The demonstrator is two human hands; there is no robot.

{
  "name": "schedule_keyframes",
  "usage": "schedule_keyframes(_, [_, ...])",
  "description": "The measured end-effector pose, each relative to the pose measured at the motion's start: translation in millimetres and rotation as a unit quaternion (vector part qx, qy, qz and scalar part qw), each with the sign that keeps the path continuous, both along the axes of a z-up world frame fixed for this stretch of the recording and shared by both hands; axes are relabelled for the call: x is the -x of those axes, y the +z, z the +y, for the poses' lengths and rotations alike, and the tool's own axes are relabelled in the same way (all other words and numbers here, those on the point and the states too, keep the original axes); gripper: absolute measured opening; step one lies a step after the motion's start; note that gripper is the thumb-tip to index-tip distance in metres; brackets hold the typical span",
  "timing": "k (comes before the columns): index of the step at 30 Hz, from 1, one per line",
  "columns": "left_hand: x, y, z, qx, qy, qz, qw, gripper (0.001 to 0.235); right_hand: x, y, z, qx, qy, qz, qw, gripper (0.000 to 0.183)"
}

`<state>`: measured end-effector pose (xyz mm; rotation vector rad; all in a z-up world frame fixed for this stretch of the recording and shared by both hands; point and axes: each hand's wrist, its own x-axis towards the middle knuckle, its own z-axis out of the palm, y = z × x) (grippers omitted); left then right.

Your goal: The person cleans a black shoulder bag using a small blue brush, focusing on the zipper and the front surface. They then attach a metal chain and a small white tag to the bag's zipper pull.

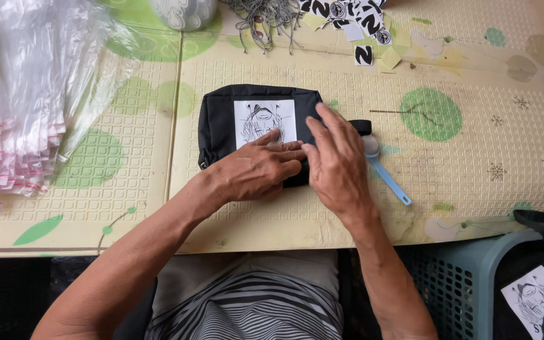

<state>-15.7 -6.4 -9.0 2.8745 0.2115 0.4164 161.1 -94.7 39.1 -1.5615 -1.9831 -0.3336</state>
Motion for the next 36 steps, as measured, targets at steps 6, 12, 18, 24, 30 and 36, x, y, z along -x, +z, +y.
schedule_keyframes(6, [26,45,-6,-0.012,0.103,0.013,0.995,0.027,8,-15,10,0.103,-0.045,-0.005,0.994,0.044])
schedule_keyframes(12, [55,56,13,0.084,0.312,0.083,0.943,0.084,10,-34,13,0.087,-0.089,-0.008,0.992,0.045])
schedule_keyframes(18, [47,47,31,0.105,0.339,0.082,0.931,0.100,2,-36,27,0.082,-0.086,-0.035,0.992,0.044])
schedule_keyframes(24, [26,57,44,0.009,0.358,0.162,0.920,0.094,-18,-12,45,0.243,-0.087,-0.054,0.964,0.063])
schedule_keyframes(30, [-20,69,52,0.035,0.266,0.117,0.956,0.096,-49,-1,103,0.148,-0.068,0.080,0.983,0.024])
schedule_keyframes(36, [-29,36,56,0.044,0.255,0.109,0.960,0.104,-58,-12,178,0.036,-0.033,0.151,0.987,0.005])
